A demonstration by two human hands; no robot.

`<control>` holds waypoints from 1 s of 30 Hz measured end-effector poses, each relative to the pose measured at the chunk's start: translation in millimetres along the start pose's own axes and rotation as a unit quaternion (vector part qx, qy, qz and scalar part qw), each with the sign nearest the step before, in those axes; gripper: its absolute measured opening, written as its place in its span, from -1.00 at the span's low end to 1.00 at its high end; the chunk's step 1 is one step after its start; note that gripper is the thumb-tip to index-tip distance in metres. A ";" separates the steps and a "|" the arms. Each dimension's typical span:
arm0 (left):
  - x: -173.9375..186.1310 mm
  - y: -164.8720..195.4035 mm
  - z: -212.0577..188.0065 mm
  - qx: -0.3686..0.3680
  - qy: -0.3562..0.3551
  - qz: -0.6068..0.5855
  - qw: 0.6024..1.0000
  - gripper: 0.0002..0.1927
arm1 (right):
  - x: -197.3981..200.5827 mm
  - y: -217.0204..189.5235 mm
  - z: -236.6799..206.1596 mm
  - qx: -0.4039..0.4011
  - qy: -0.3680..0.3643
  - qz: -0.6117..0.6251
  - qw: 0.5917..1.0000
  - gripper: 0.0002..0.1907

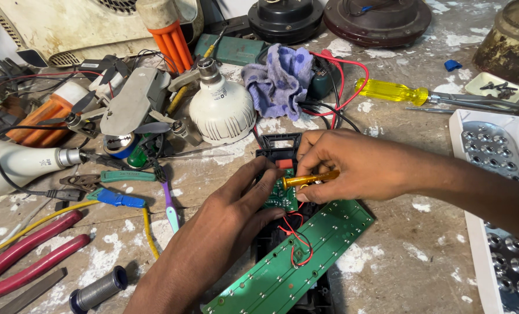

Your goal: The person repairs an LED emergency light on a cluttered workbench. They use a soldering iron to work on the small green circuit board inside the black housing, reposition wires, then fit the LED panel and diffuser plate back into the white housing and close the unit.

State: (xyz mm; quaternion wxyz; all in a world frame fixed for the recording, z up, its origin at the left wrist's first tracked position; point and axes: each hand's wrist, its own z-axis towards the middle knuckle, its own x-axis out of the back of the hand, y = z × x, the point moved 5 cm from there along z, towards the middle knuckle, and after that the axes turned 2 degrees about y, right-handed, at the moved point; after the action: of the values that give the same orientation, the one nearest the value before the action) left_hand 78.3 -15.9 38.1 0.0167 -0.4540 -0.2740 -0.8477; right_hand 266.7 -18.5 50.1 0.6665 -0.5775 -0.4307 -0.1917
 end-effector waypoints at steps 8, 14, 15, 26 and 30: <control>-2.1 -2.4 -0.4 0.019 0.005 -0.020 1.000 -0.47 | 0.8 3.4 0.5 0.029 -0.044 -0.005 0.999 -0.64; -3.7 -6.0 -2.1 0.005 0.011 -0.016 1.000 -0.47 | -1.5 1.7 -0.7 -0.017 -0.020 -0.025 0.999 -0.62; -4.0 -6.6 -2.6 0.006 0.010 -0.015 1.000 -0.47 | -2.2 2.8 -1.3 -0.042 -0.016 -0.036 0.998 -0.63; -1.2 -6.2 -0.8 -0.007 0.021 -0.036 0.999 -0.42 | -4.4 1.6 0.6 -0.061 -0.012 0.040 0.997 -0.71; -0.6 -5.9 -0.1 -0.012 0.022 -0.039 0.999 -0.41 | -5.3 1.9 0.3 -0.080 -0.009 0.025 0.996 -0.71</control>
State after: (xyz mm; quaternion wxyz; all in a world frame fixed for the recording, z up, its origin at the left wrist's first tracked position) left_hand 77.0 -11.1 34.9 -0.0156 -0.4242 -0.2813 -0.8606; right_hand 265.0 -19.0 44.7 0.6186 -0.6413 -0.4056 -0.2036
